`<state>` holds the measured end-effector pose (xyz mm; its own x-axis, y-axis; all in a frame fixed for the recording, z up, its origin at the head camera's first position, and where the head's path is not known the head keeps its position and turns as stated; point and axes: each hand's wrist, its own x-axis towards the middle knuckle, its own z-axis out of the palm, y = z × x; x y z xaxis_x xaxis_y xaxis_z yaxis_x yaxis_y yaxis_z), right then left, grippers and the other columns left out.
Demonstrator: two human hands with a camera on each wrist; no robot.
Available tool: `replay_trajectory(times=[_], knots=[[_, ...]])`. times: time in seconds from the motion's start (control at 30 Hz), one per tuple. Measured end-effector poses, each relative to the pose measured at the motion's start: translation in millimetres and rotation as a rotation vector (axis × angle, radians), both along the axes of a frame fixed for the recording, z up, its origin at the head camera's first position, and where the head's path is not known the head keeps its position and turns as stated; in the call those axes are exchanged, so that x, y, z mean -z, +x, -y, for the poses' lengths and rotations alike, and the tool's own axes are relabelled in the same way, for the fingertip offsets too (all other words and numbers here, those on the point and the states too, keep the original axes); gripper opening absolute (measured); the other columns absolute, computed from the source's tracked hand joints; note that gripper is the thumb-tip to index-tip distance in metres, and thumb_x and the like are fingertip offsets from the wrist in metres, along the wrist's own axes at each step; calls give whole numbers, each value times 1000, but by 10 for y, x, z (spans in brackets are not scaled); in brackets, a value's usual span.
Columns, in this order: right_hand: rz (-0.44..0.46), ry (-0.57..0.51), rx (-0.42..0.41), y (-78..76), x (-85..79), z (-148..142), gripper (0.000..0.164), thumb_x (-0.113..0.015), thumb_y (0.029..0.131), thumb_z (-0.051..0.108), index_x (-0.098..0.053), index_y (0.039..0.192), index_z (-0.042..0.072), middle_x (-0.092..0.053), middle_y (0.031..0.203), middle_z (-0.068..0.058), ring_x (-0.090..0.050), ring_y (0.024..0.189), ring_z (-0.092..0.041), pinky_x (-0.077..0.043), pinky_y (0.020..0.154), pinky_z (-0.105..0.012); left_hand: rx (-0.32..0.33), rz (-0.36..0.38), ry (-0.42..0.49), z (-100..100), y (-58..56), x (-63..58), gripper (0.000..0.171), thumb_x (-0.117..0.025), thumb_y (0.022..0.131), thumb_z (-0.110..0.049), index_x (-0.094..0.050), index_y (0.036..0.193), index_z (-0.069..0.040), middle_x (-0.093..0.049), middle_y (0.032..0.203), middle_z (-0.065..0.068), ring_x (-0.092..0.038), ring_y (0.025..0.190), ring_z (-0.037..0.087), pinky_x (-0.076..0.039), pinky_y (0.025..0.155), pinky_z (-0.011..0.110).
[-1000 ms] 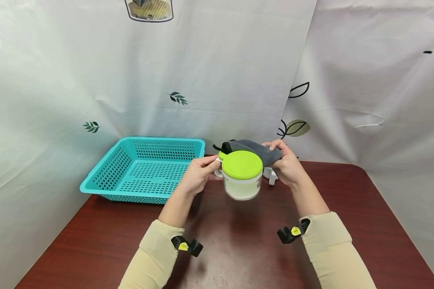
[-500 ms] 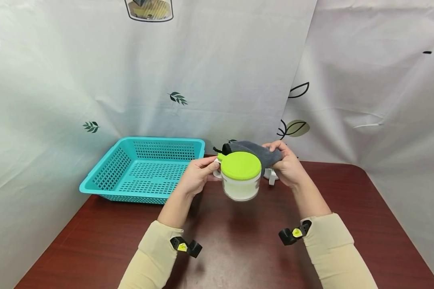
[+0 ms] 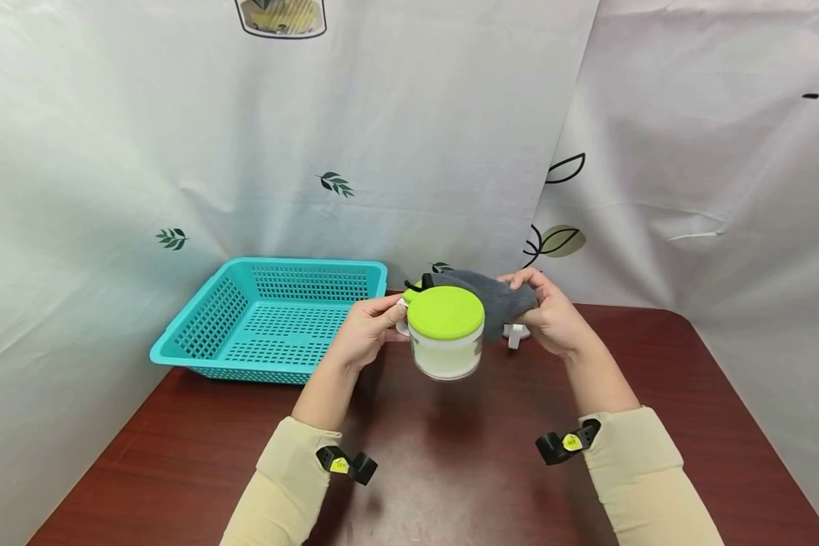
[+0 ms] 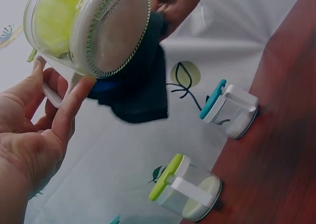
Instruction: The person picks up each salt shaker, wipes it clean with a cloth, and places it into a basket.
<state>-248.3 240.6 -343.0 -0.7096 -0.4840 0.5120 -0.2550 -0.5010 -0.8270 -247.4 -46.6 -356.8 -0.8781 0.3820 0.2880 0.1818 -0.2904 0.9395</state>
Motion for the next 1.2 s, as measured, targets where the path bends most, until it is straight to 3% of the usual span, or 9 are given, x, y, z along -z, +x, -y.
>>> replay_trajectory(times=[0.17,0.5,0.83,1.0,1.2], knots=[[-19,-39,-19,12,-1,-75,49,-43,71,-35,-52,98,4,-56,115,-14,-57,101,-23,-51,74,-27,-14,16,12,22,-11,-23,33,-51,91,6,-48,123,17,-64,89,1,-64,79,11,-54,68,40],[26,-66,84,-17,41,79,57,-29,67,-37,-53,94,7,-55,110,-10,-55,99,-20,-50,75,-23,11,24,6,-75,11,-31,32,-50,91,7,-48,122,18,-64,89,0,-63,78,11,-54,68,42],[6,-88,142,83,-18,49,51,-38,67,-38,-53,93,3,-56,110,-12,-58,97,-22,-52,71,-26,-97,43,45,0,-14,-53,33,-52,90,6,-50,122,14,-65,90,4,-63,80,12,-54,67,42],[24,-74,241,169,-51,38,55,-36,64,-40,-54,92,3,-58,108,-11,-58,98,-20,-52,71,-25,-168,65,63,13,-24,-65,32,-55,90,5,-53,121,13,-65,93,8,-63,80,15,-53,69,43],[-5,-3,414,281,-86,84,53,-44,64,-40,-56,91,4,-59,108,-7,-58,99,-18,-51,74,-22,-270,81,115,-32,-34,-59,32,-59,87,5,-56,117,13,-64,101,17,-64,80,17,-53,69,41]])
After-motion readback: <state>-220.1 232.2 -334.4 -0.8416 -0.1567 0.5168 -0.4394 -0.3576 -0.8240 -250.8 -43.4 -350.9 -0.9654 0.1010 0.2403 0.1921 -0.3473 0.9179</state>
